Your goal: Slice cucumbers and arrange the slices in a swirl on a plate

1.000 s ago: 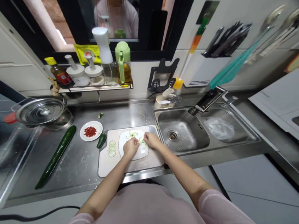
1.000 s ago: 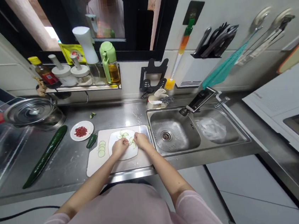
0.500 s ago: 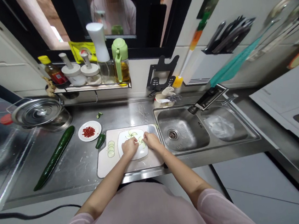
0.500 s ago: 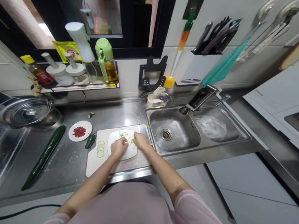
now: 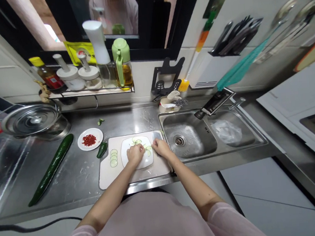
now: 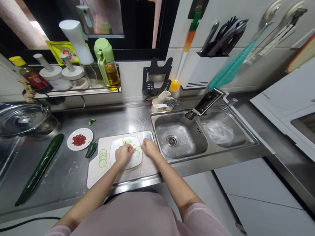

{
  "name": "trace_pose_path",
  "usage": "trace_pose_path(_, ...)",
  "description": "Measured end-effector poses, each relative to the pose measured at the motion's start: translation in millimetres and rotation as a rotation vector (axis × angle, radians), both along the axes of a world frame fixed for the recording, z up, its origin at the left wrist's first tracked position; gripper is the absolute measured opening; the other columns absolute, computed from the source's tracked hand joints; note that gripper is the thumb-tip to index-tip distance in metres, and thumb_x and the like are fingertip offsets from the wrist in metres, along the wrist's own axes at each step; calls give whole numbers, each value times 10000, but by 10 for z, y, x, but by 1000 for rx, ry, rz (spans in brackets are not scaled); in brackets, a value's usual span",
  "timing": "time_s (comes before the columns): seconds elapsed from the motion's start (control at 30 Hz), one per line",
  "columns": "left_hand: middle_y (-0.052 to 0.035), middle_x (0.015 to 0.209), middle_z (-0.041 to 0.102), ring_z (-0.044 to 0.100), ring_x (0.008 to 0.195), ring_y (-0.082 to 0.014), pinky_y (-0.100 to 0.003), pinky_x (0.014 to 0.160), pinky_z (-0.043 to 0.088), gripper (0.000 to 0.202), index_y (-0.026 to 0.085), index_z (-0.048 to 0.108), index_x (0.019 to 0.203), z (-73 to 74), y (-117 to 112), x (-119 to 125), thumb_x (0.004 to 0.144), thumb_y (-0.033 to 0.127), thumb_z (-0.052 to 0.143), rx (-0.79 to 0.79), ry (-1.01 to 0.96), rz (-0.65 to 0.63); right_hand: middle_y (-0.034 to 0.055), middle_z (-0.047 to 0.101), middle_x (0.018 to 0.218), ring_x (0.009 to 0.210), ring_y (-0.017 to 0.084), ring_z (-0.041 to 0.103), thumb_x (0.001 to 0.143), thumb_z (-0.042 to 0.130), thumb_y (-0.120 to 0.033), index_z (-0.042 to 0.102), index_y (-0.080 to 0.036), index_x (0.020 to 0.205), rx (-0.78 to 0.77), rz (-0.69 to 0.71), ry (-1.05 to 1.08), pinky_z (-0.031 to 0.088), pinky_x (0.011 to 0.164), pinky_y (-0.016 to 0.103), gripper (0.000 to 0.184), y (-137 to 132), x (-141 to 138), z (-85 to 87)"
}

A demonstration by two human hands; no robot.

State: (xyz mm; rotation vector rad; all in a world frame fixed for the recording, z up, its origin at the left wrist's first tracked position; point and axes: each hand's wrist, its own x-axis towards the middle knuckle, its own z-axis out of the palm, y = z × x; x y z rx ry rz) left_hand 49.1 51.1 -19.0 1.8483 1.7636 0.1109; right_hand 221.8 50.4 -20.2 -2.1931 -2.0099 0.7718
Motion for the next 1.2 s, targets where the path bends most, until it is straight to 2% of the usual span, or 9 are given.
trace_pose_path(0.3,-46,937,689,592,935,-216,-332,818,358,188,237,665,882,-122,48,71,833,376,549,32,29,-42,28,654,816,749,142,548,863,565,-303,608,-181,892,15,-18,15,287,631,229,132,-49,-51,-28)
trace_pose_path(0.63,-52,926,692,596,947,-219,-335,831,362,180,236,662,895,-94,63,89,824,368,562,12,45,-39,45,669,856,787,153,573,874,534,-298,609,-186,938,2,-17,-29,287,632,238,150,-81,-108,50)
trace_pose_path(0.87,-52,946,694,590,974,-232,-352,841,361,181,242,668,893,-89,59,88,823,351,542,23,55,-46,47,674,855,816,169,597,857,559,-323,604,-201,926,-29,-18,-75,283,617,244,147,-219,-220,19)
trace_pose_path(1.2,-54,938,691,591,956,-219,-344,848,356,182,240,668,901,-76,56,94,816,357,559,15,48,-33,46,670,843,810,164,592,859,573,-342,608,-198,914,-53,-39,-77,297,631,235,158,-265,-283,10)
